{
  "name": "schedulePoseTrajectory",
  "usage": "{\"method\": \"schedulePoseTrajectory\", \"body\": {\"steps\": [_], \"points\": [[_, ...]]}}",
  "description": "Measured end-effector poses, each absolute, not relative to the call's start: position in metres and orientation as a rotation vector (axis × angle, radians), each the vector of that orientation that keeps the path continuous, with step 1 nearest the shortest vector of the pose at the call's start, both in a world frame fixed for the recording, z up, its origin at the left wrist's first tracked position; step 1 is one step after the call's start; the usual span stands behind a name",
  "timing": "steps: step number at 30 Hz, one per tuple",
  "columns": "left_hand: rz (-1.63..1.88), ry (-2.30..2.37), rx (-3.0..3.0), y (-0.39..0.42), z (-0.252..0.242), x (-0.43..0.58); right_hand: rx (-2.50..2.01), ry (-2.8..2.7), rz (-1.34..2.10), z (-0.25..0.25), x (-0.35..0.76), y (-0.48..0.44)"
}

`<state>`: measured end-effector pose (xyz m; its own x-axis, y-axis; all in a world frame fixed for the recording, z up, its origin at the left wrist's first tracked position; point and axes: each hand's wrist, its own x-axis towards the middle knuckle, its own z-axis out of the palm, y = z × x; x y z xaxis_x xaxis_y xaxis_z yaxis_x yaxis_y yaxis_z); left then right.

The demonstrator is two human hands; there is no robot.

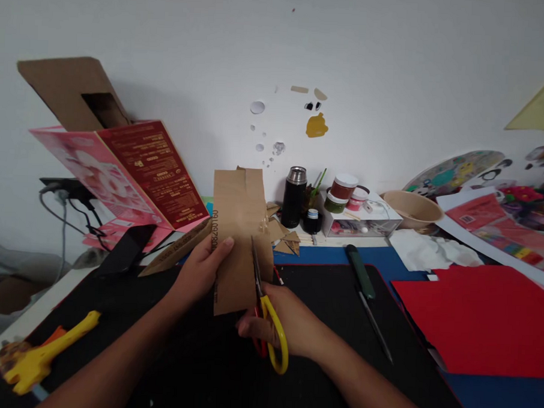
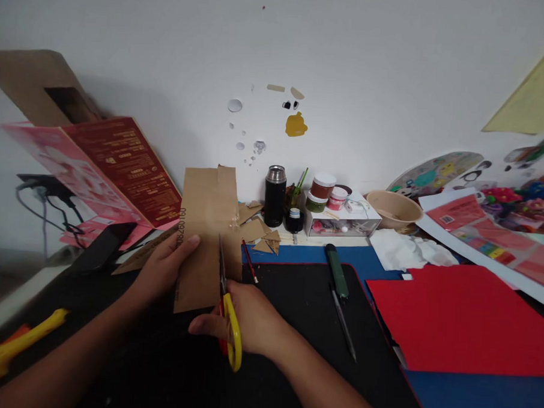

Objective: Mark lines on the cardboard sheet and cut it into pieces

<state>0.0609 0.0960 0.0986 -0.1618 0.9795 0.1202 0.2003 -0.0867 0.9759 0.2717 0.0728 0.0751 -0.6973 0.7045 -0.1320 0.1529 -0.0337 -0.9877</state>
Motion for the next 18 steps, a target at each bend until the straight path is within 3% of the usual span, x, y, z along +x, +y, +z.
{"method": "schedulePoseTrajectory", "body": {"steps": [18], "points": [[1.389, 1.421, 1.372, 0.0918, 0.0982, 0.0613, -0.946, -1.934, 1.761, 0.0851, 0.2755, 0.0748]]}}
